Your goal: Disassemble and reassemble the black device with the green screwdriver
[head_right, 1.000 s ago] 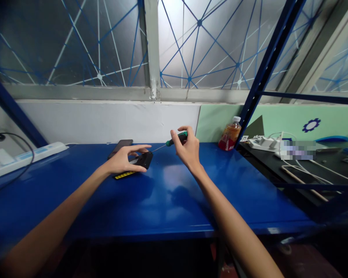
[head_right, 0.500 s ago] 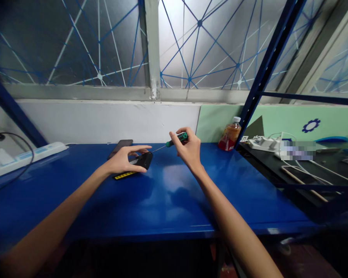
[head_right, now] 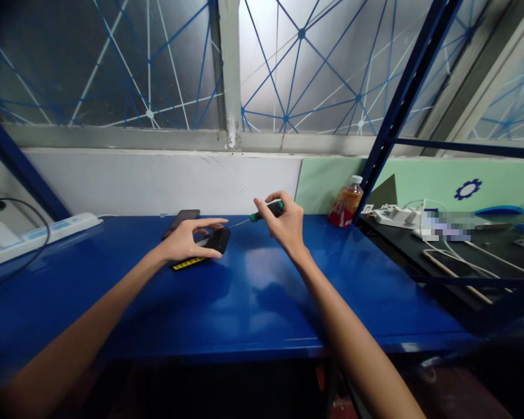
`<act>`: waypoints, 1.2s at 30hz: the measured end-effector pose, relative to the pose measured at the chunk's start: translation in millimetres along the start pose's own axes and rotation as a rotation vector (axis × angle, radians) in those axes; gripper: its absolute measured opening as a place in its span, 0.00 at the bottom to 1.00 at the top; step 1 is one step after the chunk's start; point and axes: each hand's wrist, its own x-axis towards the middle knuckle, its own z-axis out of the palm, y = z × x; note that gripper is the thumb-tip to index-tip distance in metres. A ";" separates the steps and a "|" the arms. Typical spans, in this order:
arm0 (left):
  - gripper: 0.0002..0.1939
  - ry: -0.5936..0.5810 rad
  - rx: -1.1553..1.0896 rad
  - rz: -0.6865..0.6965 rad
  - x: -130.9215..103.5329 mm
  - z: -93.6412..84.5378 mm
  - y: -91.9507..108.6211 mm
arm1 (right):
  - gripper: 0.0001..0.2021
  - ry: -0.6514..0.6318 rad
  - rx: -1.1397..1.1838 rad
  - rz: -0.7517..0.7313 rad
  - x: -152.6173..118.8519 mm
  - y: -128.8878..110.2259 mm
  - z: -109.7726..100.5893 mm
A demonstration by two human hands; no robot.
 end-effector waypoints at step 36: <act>0.39 0.003 0.014 0.041 -0.3 -2.2 -3.8 | 0.17 -0.024 0.008 -0.005 -1.7 -3.5 0.4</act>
